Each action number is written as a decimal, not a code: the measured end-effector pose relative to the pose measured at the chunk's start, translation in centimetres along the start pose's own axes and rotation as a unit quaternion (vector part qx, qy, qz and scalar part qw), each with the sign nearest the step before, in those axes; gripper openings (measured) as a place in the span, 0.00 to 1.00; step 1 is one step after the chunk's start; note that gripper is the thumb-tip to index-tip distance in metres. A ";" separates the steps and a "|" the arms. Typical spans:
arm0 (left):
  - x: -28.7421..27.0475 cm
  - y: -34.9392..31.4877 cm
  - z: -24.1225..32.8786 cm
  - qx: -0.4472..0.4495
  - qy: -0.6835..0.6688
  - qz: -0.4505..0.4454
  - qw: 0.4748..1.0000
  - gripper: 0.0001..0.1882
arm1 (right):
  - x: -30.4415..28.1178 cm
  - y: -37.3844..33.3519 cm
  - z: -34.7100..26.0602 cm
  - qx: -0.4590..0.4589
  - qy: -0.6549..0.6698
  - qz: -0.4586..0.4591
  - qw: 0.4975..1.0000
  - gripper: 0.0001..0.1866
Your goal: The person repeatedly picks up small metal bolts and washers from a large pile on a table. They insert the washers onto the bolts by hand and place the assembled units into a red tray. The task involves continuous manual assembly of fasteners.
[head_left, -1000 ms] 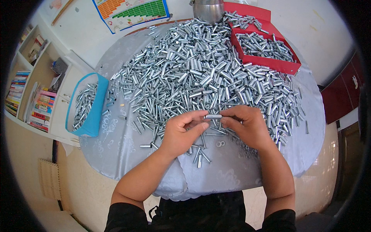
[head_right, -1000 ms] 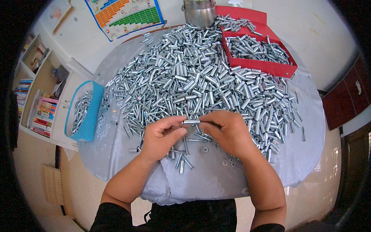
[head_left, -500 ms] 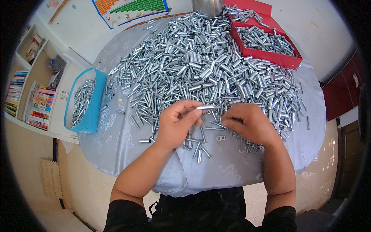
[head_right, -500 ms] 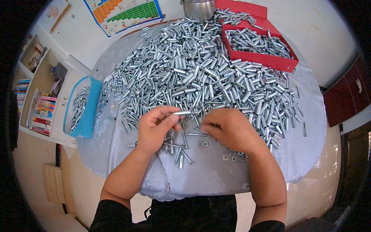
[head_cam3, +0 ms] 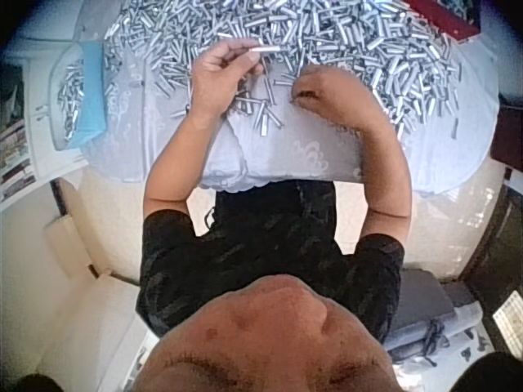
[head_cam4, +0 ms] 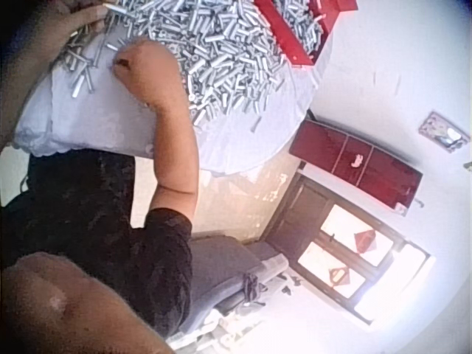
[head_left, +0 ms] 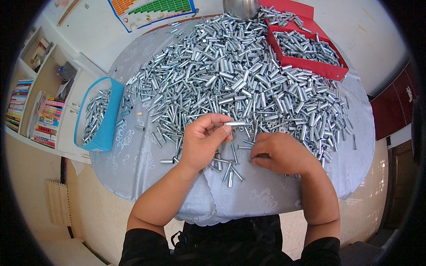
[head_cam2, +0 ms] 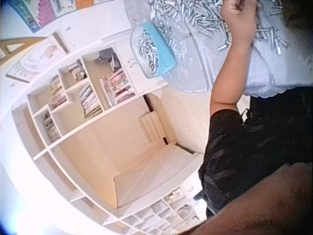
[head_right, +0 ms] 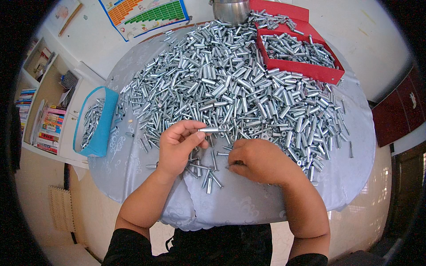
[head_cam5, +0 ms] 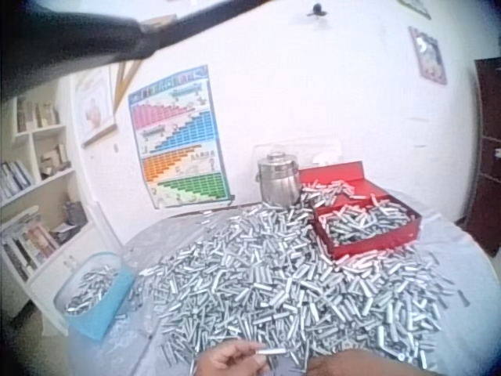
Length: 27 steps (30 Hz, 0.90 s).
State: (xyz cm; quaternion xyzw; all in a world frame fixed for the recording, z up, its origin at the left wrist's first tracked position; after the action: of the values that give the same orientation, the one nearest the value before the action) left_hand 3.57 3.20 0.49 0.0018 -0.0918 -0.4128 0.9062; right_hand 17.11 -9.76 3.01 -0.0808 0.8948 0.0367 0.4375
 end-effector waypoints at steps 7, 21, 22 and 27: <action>0.0 0.0 -0.1 -0.001 0.019 -0.008 1.000 0.11 | -0.3 0.0 0.1 -0.004 0.047 0.005 0.999 0.07; 0.3 -0.2 -0.3 -0.029 -0.022 -0.026 0.999 0.11 | -2.4 -0.1 0.9 0.095 0.141 0.326 0.930 0.04; 0.3 -0.2 -0.4 -0.031 -0.026 -0.024 0.999 0.11 | -2.4 -0.1 0.7 0.097 0.157 0.323 0.928 0.05; 0.4 -0.1 -0.3 -0.038 -0.024 -0.017 0.999 0.11 | -2.1 0.0 0.8 0.059 0.192 0.328 0.923 0.05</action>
State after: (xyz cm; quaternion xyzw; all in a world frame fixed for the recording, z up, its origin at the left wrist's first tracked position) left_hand 3.77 2.78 0.29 -0.0407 -0.0976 -0.4314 0.8959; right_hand 19.02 -9.37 4.16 0.2372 0.9388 0.1093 0.2246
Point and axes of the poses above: each hand's wrist, its own y-axis towards the middle knuckle, its own x-axis out of the palm, z = x × y, the point moved 5 cm from there along y, towards the middle knuckle, and after that the axes turned 2 degrees about -z, right-handed, at the moved point
